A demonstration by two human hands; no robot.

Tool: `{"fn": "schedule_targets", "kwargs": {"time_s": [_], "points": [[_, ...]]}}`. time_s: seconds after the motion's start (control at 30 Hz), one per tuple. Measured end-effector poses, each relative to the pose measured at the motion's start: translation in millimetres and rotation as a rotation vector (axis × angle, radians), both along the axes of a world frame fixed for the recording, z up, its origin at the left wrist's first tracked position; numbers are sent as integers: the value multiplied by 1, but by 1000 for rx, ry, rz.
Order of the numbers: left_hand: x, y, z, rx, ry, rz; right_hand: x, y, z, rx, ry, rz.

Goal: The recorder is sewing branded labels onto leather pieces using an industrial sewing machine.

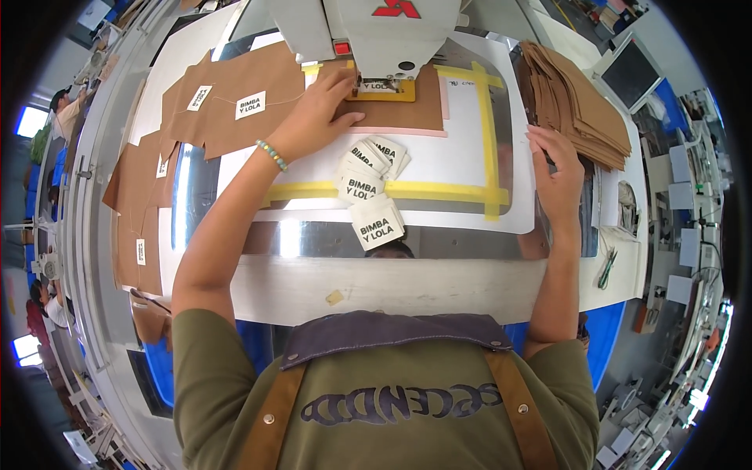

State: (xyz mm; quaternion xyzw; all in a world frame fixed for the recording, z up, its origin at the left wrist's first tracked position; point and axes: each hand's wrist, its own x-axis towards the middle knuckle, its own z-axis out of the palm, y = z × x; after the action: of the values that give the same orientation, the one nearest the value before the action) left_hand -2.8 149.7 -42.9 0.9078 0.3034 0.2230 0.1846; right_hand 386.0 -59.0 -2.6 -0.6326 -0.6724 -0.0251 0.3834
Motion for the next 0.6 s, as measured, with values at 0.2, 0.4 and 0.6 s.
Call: {"fn": "schedule_targets", "kwargs": {"time_s": [0.2,0.4,0.6], "points": [[-48,7,9,16,150,66,-40,26,24,-132,-268,335],[-60,12,9,-60,100,32,-82,71,9,-349,-367,390],[-50,3,1,149,157,69,-85,67,-7,-240,-559,345]]}}
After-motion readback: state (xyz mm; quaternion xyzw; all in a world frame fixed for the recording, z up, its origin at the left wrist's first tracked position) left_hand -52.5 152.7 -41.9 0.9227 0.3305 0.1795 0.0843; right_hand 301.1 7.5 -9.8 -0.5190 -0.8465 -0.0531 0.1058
